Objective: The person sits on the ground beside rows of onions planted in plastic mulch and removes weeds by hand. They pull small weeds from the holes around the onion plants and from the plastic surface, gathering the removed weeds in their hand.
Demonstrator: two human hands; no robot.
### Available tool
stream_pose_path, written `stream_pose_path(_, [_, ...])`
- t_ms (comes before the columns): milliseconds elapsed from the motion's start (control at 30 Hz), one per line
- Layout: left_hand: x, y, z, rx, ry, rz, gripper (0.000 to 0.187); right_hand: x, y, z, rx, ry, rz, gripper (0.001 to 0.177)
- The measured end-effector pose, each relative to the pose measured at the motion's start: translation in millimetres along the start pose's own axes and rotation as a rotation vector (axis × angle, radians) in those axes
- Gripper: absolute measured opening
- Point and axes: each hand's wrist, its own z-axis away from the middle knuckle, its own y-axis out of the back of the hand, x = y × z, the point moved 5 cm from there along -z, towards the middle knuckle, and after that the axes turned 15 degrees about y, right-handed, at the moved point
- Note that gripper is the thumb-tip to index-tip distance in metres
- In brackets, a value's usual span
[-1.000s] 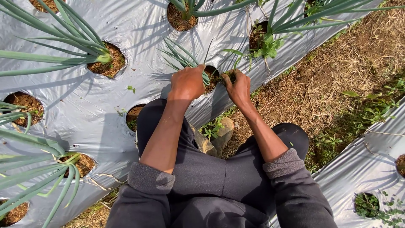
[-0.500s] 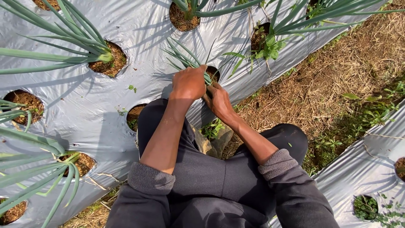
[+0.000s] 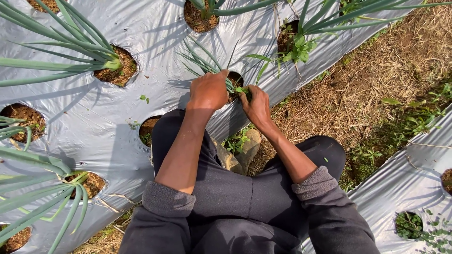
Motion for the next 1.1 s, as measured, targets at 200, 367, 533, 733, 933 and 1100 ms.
stream_pose_path(200, [-2.5, -1.5, 0.9, 0.014, -0.004, -0.005, 0.053, -57.7, 17.3, -5.7, -0.082, -0.012, 0.063, 0.019])
stream_pose_path(367, [-5.1, -5.2, -3.1, 0.023, -0.001, -0.004, 0.051, -73.0, 5.9, 0.3, -0.241, 0.037, 0.283, 0.020])
stream_pose_path(533, [-4.5, -4.2, -1.3, -0.011, -0.010, -0.013, 0.054, 6.4, -9.5, -5.0, -0.063, 0.016, 0.101, 0.022])
stream_pose_path(733, [6.5, 3.8, 11.3, -0.014, -0.035, 0.002, 0.053, -11.1, 48.6, -13.8, 0.168, -0.267, -0.009, 0.005])
stream_pose_path(933, [34.1, 8.7, 57.5, -0.365, -0.217, -0.090, 0.053, 11.0, 83.4, 13.7, -0.643, -0.176, 0.332, 0.025])
stream_pose_path(1100, [53.0, -12.9, 72.5, -0.493, -0.298, -0.134, 0.056, -55.5, 119.3, 10.3, -0.758, -0.263, 0.320, 0.051])
